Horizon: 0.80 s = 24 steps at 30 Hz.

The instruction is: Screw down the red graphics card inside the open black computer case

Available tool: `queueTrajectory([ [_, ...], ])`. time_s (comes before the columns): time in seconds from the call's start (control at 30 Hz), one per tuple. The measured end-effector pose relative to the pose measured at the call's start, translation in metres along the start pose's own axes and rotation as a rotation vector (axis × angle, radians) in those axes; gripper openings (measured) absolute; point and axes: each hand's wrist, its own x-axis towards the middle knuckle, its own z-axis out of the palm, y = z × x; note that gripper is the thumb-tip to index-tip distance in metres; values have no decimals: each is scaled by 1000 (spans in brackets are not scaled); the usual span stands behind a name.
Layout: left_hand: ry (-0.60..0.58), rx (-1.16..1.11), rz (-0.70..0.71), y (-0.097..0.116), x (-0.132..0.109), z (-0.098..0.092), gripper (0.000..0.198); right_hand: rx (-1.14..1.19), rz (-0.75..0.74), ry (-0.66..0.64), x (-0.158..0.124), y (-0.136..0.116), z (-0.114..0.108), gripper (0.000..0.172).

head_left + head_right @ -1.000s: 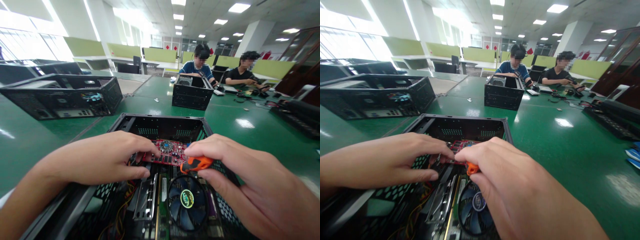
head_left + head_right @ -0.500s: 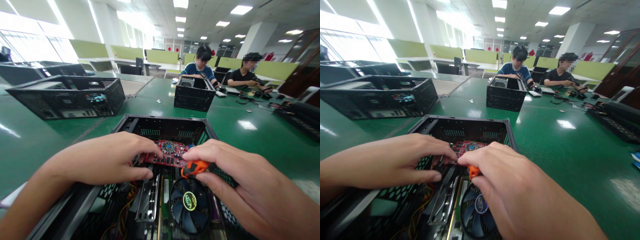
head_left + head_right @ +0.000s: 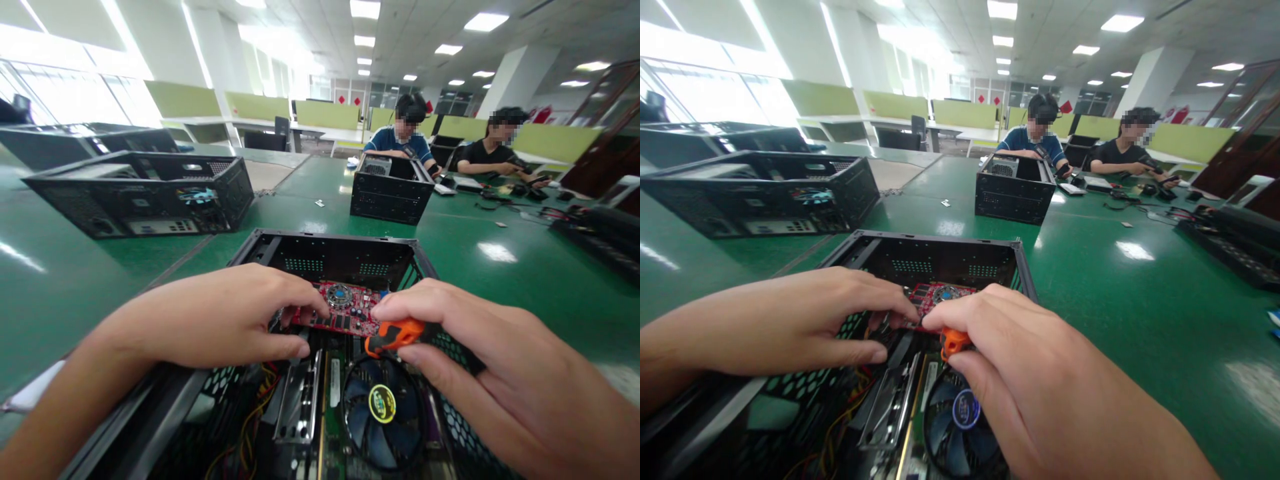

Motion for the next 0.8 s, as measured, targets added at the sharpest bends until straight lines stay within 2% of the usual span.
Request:
queueTrajectory([
  [0.23,-1,15,-4,-1,-2,0,26,-9,49,-14,-2,1,4,35],
  [0.33,-3,18,-7,-2,-1,0,28,-38,59,6,-2,3,8,39],
  [0.67,9,20,-15,0,0,0,29,-18,-18,21,1,6,9,36],
  [0.8,0,15,-16,-2,0,0,28,14,-69,85,6,13,17,28],
])
